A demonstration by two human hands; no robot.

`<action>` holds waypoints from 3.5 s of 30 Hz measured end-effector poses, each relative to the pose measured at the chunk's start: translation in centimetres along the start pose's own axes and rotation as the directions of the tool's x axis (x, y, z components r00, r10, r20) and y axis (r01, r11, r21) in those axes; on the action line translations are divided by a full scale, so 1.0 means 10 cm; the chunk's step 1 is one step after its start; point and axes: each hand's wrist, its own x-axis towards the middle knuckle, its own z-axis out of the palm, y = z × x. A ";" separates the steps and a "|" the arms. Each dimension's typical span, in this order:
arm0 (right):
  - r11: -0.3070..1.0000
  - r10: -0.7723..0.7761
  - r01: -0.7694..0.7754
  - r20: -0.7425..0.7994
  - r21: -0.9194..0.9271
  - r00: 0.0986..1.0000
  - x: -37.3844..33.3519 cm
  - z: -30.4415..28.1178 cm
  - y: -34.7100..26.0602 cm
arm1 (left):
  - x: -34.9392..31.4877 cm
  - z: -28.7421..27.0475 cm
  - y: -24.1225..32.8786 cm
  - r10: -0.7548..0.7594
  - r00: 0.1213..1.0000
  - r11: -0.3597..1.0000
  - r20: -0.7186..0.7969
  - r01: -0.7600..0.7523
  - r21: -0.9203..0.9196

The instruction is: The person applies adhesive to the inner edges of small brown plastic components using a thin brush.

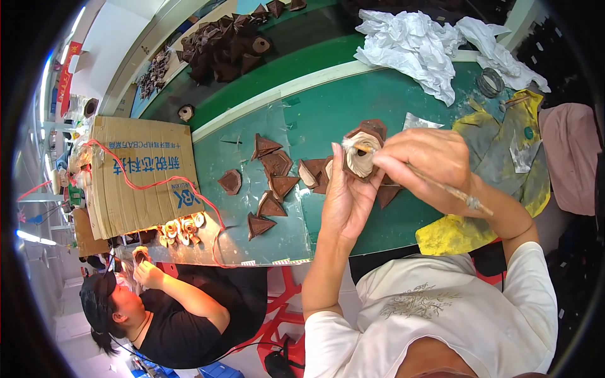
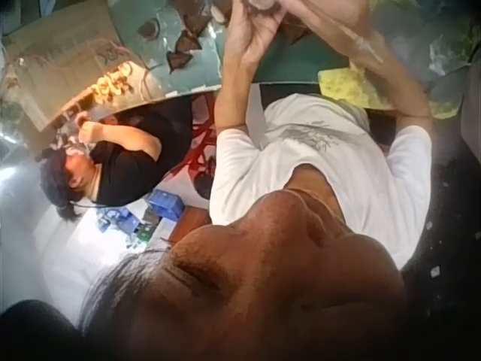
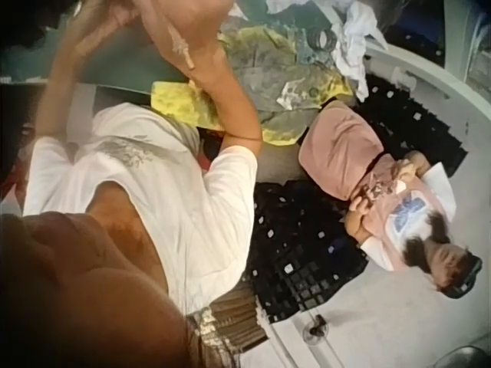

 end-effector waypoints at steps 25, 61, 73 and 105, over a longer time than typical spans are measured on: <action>0.958 0.223 -0.261 0.260 0.122 0.940 -0.21 -0.13 0.03 | 0.11 -0.03 -0.06 0.020 1.000 0.999 -0.022 -0.020 -0.026; 0.554 0.795 -0.832 -0.274 -0.039 0.542 -0.92 -2.15 1.29 | 0.84 0.21 0.92 -0.011 0.999 0.318 0.034 -0.029 0.948; 0.454 0.771 -0.689 -0.138 -0.564 0.621 -1.06 -2.17 2.39 | 0.07 0.12 0.55 0.108 0.992 0.013 0.061 -0.063 0.998; 0.634 0.619 -0.637 -0.207 -0.438 0.758 -1.21 -2.20 1.77 | -0.42 -0.25 0.32 0.291 0.941 -0.095 0.171 -0.150 0.984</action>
